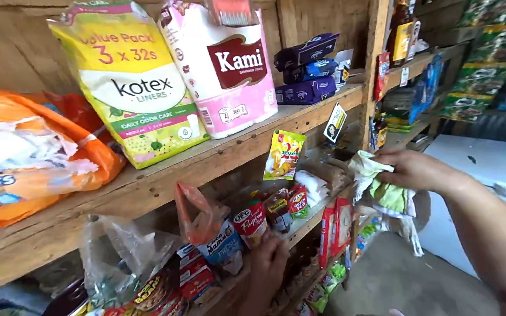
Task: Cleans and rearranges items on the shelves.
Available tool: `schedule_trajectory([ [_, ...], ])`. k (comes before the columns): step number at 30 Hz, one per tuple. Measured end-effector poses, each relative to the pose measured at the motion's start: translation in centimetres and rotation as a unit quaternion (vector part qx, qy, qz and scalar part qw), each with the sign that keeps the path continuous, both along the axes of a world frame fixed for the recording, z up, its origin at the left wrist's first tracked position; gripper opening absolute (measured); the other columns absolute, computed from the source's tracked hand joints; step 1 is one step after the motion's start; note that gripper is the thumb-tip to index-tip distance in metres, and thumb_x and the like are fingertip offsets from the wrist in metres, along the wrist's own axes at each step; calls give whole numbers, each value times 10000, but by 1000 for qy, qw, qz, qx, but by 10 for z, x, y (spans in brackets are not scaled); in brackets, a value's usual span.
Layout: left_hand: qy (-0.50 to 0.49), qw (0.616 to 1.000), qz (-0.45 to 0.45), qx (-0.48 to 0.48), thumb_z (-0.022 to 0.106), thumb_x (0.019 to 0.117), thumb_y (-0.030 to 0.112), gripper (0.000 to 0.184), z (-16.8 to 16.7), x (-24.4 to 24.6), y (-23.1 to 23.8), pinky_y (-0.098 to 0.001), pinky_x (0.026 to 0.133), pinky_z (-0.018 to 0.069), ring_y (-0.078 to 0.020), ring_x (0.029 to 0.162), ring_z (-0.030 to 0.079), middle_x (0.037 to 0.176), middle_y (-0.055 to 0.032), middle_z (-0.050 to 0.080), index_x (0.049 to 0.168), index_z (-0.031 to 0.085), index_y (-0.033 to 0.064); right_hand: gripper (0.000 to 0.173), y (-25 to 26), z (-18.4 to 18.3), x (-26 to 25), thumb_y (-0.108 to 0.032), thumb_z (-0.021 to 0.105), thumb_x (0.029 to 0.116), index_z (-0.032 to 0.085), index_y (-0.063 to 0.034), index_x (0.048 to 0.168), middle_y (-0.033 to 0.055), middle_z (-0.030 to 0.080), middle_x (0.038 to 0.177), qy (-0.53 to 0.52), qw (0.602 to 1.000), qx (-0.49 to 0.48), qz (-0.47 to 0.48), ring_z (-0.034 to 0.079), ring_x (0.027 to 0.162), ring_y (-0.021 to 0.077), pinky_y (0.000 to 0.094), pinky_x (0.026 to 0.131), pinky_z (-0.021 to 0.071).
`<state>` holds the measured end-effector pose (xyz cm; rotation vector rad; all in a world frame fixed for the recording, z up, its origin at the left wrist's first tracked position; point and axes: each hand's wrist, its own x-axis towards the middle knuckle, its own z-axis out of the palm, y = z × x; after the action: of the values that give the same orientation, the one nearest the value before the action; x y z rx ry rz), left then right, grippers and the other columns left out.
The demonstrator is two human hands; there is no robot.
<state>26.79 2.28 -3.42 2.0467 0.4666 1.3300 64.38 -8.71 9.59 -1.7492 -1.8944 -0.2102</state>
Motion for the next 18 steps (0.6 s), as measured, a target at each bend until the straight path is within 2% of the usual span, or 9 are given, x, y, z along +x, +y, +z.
schedule_trajectory([
  [2,-22,999,-25,10,524,1060,297,319,-8,-8,-7,-103,612,478,96,636,534,691,103,573,848,646,93,240,0,2,2,-27,761,859,766,-63,1096,221,681,1190,20,998,35,-52,669,1036,441,713,834,511],
  [4,-36,998,-50,-1,538,1060,279,216,-14,-16,-9,-102,656,505,91,699,576,814,102,649,994,673,123,245,5,1,3,-4,766,857,754,-41,1099,246,656,1227,33,992,83,-86,646,1076,467,728,853,496],
  [6,-49,996,-64,-25,575,1039,213,176,-22,-21,-10,-117,632,499,63,684,568,842,80,654,1141,670,106,266,10,-1,0,-6,767,860,746,-33,1124,256,639,1243,35,988,116,-101,639,1078,469,720,852,501],
  [7,-53,996,-65,-40,592,1022,186,198,-27,-21,-11,-130,636,506,50,689,573,838,72,647,1179,662,88,280,11,-2,-3,-5,768,863,741,-31,1140,257,632,1249,34,987,119,-104,641,1071,463,711,853,505],
  [12,7,995,-68,-72,610,995,144,249,-30,-7,-9,-185,759,552,-16,847,632,1010,-18,678,1213,670,41,315,19,-3,-13,-4,753,862,731,-52,1172,234,618,1262,19,990,99,-99,654,1031,430,681,813,527],
  [15,60,993,-64,-73,614,975,144,271,-25,12,-4,-179,728,548,-26,834,634,1034,-37,680,1215,679,36,415,20,-2,-2,-25,776,856,667,-57,1256,221,623,1283,8,989,101,-106,666,1031,432,684,813,534],
  [18,93,992,-50,-67,623,984,216,333,-23,39,8,-217,750,561,-63,928,654,1162,-63,683,1274,663,57,441,22,-1,20,6,774,816,650,-48,1236,222,632,1243,14,988,126,-83,668,1015,426,681,803,537],
])
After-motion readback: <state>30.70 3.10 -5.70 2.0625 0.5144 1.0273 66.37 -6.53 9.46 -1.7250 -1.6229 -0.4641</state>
